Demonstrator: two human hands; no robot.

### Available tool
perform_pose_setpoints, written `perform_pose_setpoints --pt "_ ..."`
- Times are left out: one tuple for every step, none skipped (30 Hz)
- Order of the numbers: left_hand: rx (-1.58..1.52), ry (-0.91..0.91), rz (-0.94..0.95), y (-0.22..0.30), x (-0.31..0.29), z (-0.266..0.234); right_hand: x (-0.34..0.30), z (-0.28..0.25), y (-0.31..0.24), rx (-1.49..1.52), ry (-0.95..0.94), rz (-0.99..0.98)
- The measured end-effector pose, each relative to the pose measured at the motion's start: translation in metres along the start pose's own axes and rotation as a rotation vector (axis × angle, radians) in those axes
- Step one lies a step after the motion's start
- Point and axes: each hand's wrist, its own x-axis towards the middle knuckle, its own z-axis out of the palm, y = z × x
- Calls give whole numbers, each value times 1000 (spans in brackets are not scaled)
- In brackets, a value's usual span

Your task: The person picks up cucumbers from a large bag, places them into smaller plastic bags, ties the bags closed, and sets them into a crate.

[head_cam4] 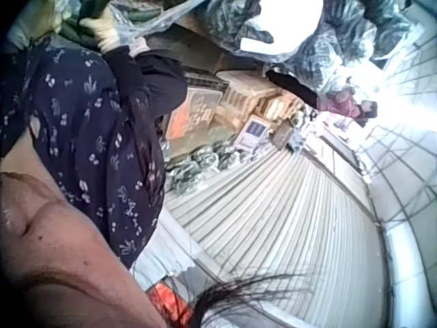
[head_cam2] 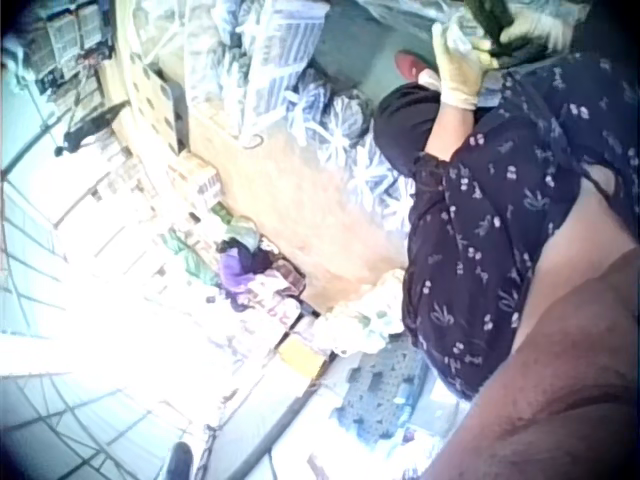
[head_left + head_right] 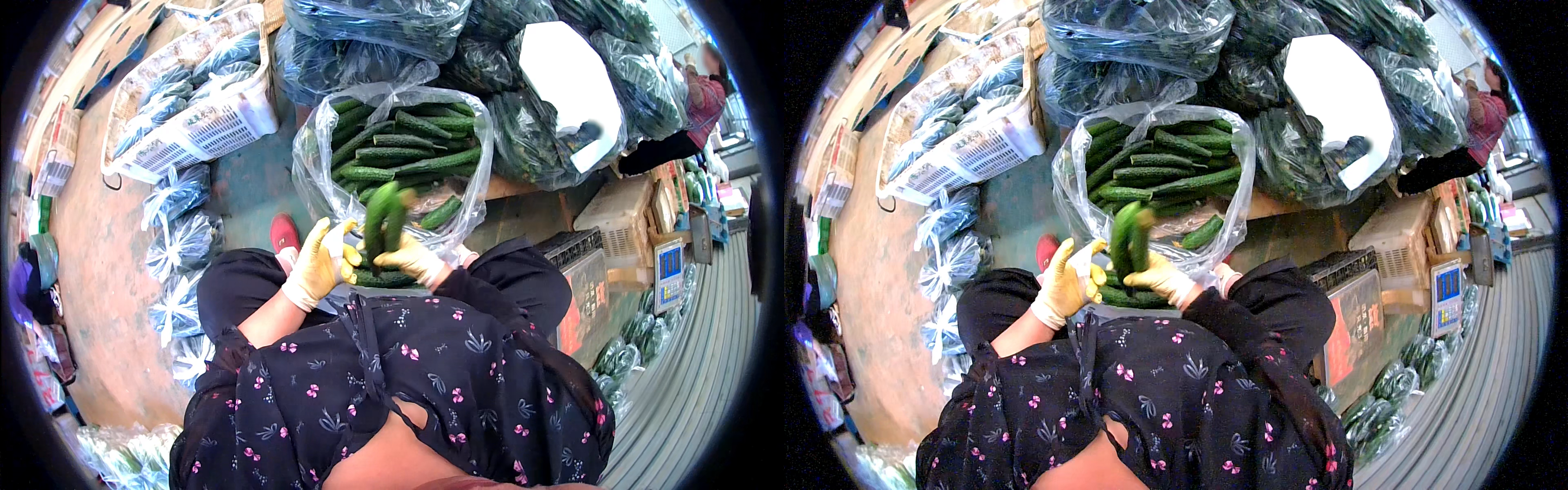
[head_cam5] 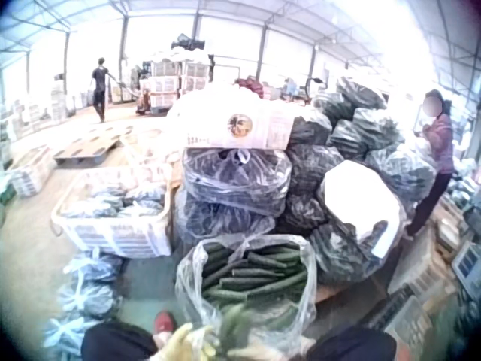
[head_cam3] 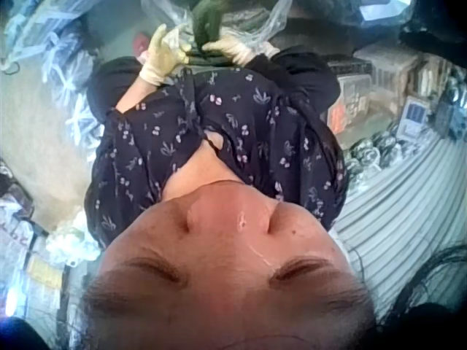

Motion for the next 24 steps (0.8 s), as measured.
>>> perform_pose_setpoints --pt "-21 2 24 0 1 -3 0 -4 21 -291 108 75" --pt "-77 13 17 1 0 -9 0 -15 38 -653 39 42" --pt "-89 -1 39 3 0 -10 -1 -38 59 -1014 -12 290" --pt "-83 0 34 1 -2 -14 -12 -43 59 -1344 -79 340" --pt "-71 -7 22 1 -2 -15 -22 -55 57 -1393 -99 374" --pt "-3 10 4 0 -2 -14 -25 -65 57 -1387 -98 478" --pt "64 21 -18 -2 -1 -12 -23 -78 61 -1379 -93 584" --pt "50 -7 -23 0 0 -11 -17 -72 47 -1414 -210 685" --pt "73 -6 -39 1 1 -9 -10 -69 30 -1444 -331 784" --pt "85 6 -41 0 -2 -6 -7 -43 -13 -1335 -392 776" --pt "104 -4 -59 1 0 -1 -7 -63 -10 -1035 -384 650" --pt "123 12 -57 -2 -2 0 -1 -45 -48 -818 -345 716" --pt "122 14 -66 -5 -3 0 6 -38 -76 -654 -296 619" --pt "127 12 -81 -7 -2 1 16 -48 -82 -557 -151 497" --pt "136 5 -102 -7 0 2 36 -69 -82 -566 -103 499" --pt "123 -18 -94 -8 1 1 46 -83 -69 -339 147 458" --pt "110 -19 -102 -9 2 1 55 -98 -53 -106 397 408" --pt "105 -32 -124 -7 6 4 70 -127 -26 68 460 453" --pt "99 -42 -138 -5 9 5 88 -150 0 239 511 495" --pt "114 -35 -143 -3 10 6 105 -154 19 320 540 461" --pt "115 -26 -129 -5 7 2 118 -134 28 347 531 380" --pt "124 -28 -133 -4 8 3 135 -133 44 406 532 286" --pt "130 -33 -135 -4 9 4 149 -137 60 460 534 192" --pt "124 -45 -126 -3 11 4 157 -135 65 468 615 190"
